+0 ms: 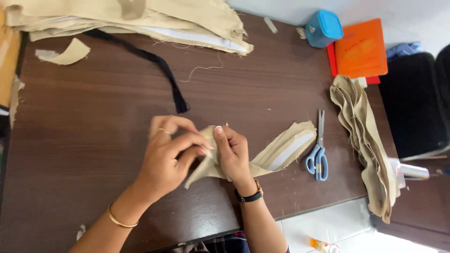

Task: Trimming excess material from fabric components using scissors on a workbench.

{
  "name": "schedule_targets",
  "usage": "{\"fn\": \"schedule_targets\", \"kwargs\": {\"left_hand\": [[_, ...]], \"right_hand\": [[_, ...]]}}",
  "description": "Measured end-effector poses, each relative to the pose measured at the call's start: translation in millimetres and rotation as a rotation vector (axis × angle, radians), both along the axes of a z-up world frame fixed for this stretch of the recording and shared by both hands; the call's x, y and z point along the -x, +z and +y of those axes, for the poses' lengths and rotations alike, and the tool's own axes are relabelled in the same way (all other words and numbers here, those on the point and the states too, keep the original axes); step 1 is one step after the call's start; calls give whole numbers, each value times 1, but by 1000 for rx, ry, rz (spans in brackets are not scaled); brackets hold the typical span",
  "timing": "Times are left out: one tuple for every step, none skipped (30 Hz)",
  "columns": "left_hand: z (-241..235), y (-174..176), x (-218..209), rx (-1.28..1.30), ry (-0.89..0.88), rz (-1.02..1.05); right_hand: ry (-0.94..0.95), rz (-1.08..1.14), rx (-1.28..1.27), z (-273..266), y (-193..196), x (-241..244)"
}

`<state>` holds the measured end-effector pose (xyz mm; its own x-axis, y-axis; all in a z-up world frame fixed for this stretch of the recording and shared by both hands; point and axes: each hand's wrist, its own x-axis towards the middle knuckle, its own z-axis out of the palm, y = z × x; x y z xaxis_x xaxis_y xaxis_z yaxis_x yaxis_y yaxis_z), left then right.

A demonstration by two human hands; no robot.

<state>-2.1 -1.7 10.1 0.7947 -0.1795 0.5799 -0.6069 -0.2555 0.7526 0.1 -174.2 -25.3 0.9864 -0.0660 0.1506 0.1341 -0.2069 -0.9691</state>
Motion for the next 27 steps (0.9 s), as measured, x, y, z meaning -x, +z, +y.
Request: {"fn": "schedule_targets", "kwargs": {"left_hand": [[1,-2,-1,-8,71,-26],[2,-3,-3,-16,149,-55],[4,-5,-6,-16,144,-61],[8,-6,-9,17,194,-85],[12,-7,-12,51,243,-109],[16,-9,-16,50,247,-111],[21,-12,-20,28,289,-138],[25,-16,-22,5,337,-162],[28,-19,-26,4,347,-162],[31,-21,-28,13,382,-171],[33,-23,-30,21,418,-179],[38,-23,-30,20,422,-182],[42,-22,-30,24,476,-165],[46,-21,-31,29,523,-148],[49,-15,-31,28,521,-150],[52,-11,-29,12,575,-118],[55,-7,-27,-5,629,-85],[56,-7,-27,-4,625,-83],[58,-7,-27,-34,690,-60],[59,-7,-27,-60,759,-42],[58,-4,-26,-56,759,-45],[57,0,-25,-85,795,-81],[56,3,-25,-114,831,-117],[49,11,-24,-112,837,-126],[41,17,-23,-113,764,-250],[35,23,-20,-117,688,-366],[26,19,-14,-121,691,-369]], "right_hand": [[-14,-33,46,2,9,1],[-22,-69,92,5,18,0],[-27,-74,92,-1,31,2],[-86,-166,221,-6,44,4],[-147,-257,350,-10,57,5],[-144,-259,348,-33,59,4],[-213,-334,322,-56,61,3],[-277,-406,295,-79,62,2],[-268,-407,292,-94,61,3],[-172,-345,308,-110,61,5],[-76,-284,323,-126,62,7],[-73,-287,321,-127,61,8],[-59,-73,474,-129,60,9],[-52,146,623,-131,60,11],[-55,146,621,-140,48,6],[-88,35,707,-150,34,4],[-120,-76,792,-160,20,1],[-122,-72,794,-163,14,-2],[-284,-12,809,-166,8,-4],[-445,42,822,-169,2,-10],[-447,38,823,-162,4,-13],[-503,-185,799,-155,5,-14],[-553,-409,769,-148,6,-16],[-552,-418,764,-133,14,-17],[-533,-494,612,-119,23,-17],[-511,-559,459,-103,29,-14],[-508,-560,454,-92,34,-13]]}}
